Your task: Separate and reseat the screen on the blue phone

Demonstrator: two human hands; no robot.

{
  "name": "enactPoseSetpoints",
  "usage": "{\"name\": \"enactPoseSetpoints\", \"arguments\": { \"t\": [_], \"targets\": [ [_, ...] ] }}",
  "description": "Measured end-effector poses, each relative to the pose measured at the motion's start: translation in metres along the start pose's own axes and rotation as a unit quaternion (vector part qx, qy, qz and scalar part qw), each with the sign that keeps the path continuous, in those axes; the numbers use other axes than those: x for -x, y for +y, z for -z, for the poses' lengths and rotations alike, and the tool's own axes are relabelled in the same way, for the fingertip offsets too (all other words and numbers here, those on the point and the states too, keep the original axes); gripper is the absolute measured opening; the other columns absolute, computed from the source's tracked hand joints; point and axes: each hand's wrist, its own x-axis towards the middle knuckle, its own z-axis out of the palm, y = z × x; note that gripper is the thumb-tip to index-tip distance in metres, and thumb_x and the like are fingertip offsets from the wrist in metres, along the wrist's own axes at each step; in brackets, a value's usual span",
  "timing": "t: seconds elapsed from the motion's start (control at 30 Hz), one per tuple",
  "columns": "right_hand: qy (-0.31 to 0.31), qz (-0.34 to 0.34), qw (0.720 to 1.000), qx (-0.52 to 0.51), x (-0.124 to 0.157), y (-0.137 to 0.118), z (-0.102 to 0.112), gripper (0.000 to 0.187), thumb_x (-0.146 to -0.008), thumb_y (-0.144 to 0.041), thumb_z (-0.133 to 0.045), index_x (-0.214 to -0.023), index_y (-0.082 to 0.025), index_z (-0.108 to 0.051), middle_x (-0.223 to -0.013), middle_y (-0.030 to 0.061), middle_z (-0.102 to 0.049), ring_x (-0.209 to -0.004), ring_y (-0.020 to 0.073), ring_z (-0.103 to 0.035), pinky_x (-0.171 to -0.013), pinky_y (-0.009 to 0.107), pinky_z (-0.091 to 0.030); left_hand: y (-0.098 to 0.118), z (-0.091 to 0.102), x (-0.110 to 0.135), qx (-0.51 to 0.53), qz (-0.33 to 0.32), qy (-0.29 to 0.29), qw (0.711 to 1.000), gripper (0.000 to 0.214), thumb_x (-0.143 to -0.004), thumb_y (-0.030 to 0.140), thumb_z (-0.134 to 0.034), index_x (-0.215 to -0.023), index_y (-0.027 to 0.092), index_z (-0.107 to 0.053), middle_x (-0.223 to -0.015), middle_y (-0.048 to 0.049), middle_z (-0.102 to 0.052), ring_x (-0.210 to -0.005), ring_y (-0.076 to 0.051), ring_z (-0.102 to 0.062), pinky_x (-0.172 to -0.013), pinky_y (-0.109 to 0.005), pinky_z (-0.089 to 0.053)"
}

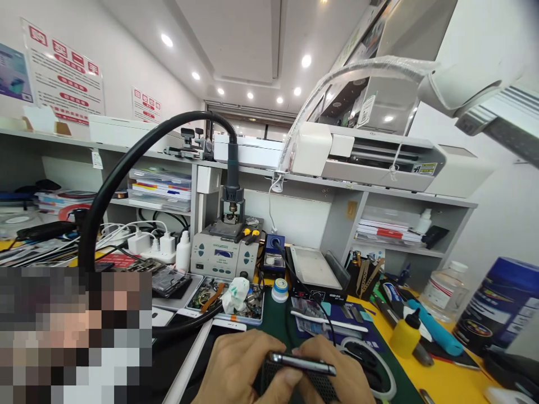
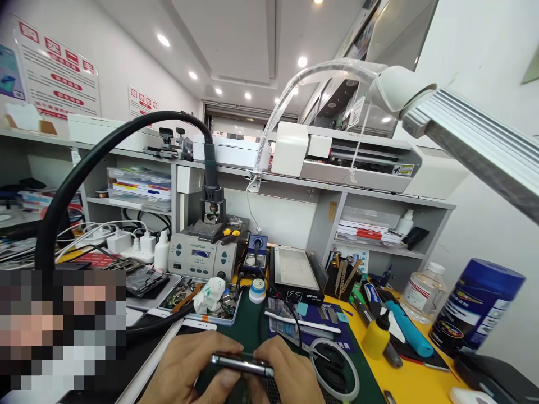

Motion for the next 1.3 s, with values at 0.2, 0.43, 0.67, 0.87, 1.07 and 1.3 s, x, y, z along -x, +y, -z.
{"name": "enactPoseSetpoints", "arguments": {
  "t": [0.2, 0.43, 0.67, 0.87, 1.07, 1.3],
  "targets": [
    [0.022, 0.075, 0.997, -0.008, 0.006, 0.017, -0.008, 0.036, -0.085, -0.011, -0.045, -0.119, -0.022, -0.05, -0.101, 0.0086, -0.067, -0.09, 0.0192, -0.07, -0.074, 0.026, -0.057, 0.001, 0.005, -0.008, -0.005, -0.117, 0.054, 0.992, 0.033, -0.095, 0.047, -0.053, -0.104, 0.016, -0.06, -0.083, -0.0086, -0.075, -0.075, -0.018, -0.073, -0.067, -0.027, -0.06],
    [0.033, 0.078, 0.994, 0.066, 0.01, 0.018, 0.004, 0.035, -0.097, -0.018, -0.037, -0.127, -0.022, -0.054, -0.12, 0.014, -0.066, -0.116, 0.0239, -0.064, -0.085, 0.03, -0.058, -0.016, 0.004, -0.001, -0.044, -0.204, 0.021, 0.978, 0.057, -0.09, 0.058, -0.054, -0.121, 0.01, -0.06, -0.106, -0.0155, -0.075, -0.102, -0.024, -0.072, -0.091, -0.032, -0.058],
    [0.127, 0.123, 0.978, 0.113, 0.0, 0.0, 0.021, 0.033, -0.103, -0.016, -0.037, -0.125, -0.017, -0.061, -0.117, 0.017, -0.066, -0.123, 0.0268, -0.06, -0.093, 0.038, -0.058, -0.009, -0.005, 0.013, 0.002, -0.14, 0.012, 0.99, 0.056, -0.102, 0.049, -0.027, -0.136, 0.012, -0.053, -0.13, -0.0172, -0.065, -0.132, -0.031, -0.051, -0.105, -0.045, -0.049],
    [0.112, 0.131, 0.98, 0.101, -0.004, -0.01, 0.039, 0.032, -0.099, -0.011, -0.046, -0.127, -0.014, -0.06, -0.123, 0.0194, -0.06, -0.127, 0.0349, -0.055, -0.092, 0.049, -0.058, 0.003, -0.001, 0.011, 0.063, -0.141, -0.023, 0.988, 0.066, -0.094, 0.051, -0.048, -0.143, 0.008, -0.044, -0.141, -0.0216, -0.054, -0.139, -0.038, -0.04, -0.111, -0.055, -0.04],
    [0.11, 0.132, 0.982, 0.082, -0.004, -0.012, 0.04, 0.035, -0.095, -0.003, -0.05, -0.127, -0.012, -0.059, -0.125, 0.0192, -0.055, -0.131, 0.038, -0.05, -0.096, 0.055, -0.053, 0.005, 0.008, 0.013, 0.05, -0.126, -0.103, 0.985, 0.07, -0.093, 0.057, -0.045, -0.143, 0.009, -0.042, -0.146, -0.0214, -0.049, -0.143, -0.038, -0.034, -0.114, -0.055, -0.035],
    [0.115, 0.136, 0.981, 0.076, -0.007, -0.018, 0.041, 0.035, -0.094, 0.0, -0.049, -0.126, -0.012, -0.059, -0.122, 0.0188, -0.056, -0.13, 0.0378, -0.051, -0.095, 0.056, -0.054, 0.009, 0.006, 0.015, 0.055, -0.118, -0.064, 0.989, 0.059, -0.094, 0.056, -0.047, -0.135, 0.013, -0.049, -0.141, -0.021, -0.054, -0.141, -0.038, -0.038, -0.111, -0.057, -0.039]
  ]
}}
